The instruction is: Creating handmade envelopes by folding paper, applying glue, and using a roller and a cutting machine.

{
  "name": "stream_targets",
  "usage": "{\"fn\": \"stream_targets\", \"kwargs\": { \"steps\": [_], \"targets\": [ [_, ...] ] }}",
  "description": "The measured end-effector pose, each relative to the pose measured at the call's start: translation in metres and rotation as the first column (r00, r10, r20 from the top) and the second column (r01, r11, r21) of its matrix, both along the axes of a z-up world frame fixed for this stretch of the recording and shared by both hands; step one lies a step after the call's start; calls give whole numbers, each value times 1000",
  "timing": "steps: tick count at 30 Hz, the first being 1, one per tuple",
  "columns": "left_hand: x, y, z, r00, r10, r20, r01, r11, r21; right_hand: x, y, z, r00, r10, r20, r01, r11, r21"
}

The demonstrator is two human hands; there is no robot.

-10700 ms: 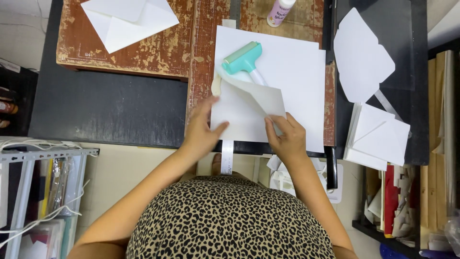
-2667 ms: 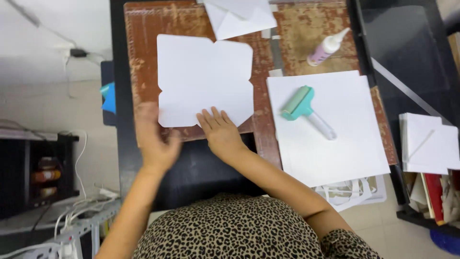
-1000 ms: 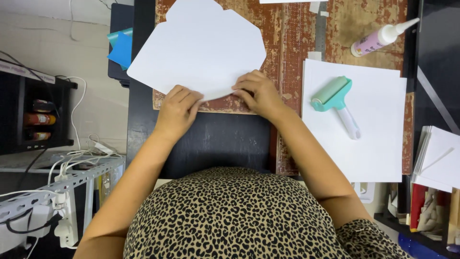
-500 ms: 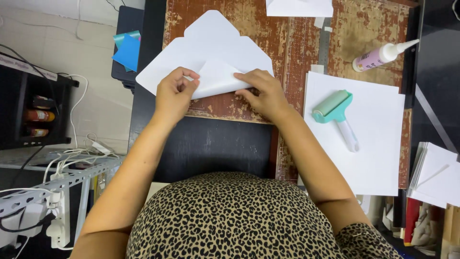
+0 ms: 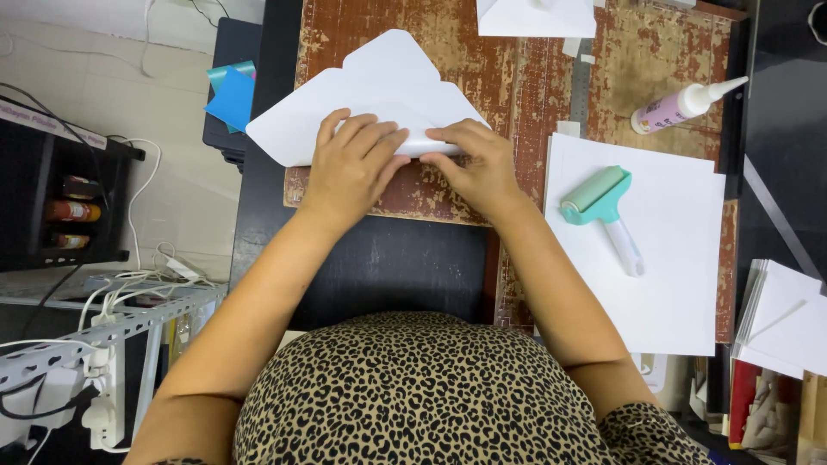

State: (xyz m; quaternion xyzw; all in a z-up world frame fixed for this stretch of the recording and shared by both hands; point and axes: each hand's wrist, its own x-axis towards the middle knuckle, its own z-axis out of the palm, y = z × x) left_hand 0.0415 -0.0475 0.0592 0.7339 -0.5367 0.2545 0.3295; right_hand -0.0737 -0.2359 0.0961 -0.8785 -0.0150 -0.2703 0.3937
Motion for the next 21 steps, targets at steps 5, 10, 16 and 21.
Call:
{"fn": "stream_targets", "kwargs": {
  "steps": [5,10,16,21],
  "targets": [
    [-2,-6,-2,998,-53,-31,53,998,17,-4,0,2,1000,-11,-1,11,1000,0],
    [0,-10,-15,994,-42,-104,55,990,131,-6,-1,0,1000,15,-26,-14,1000,19],
    [2,-17,-24,994,-68,-86,77,991,105,-9,-7,-8,1000,18,22,-16,993,-119],
    [-3,-23,-7,985,-89,-146,125,957,261,-10,-3,-2,998,-51,-22,44,968,-249]
  ]
}}
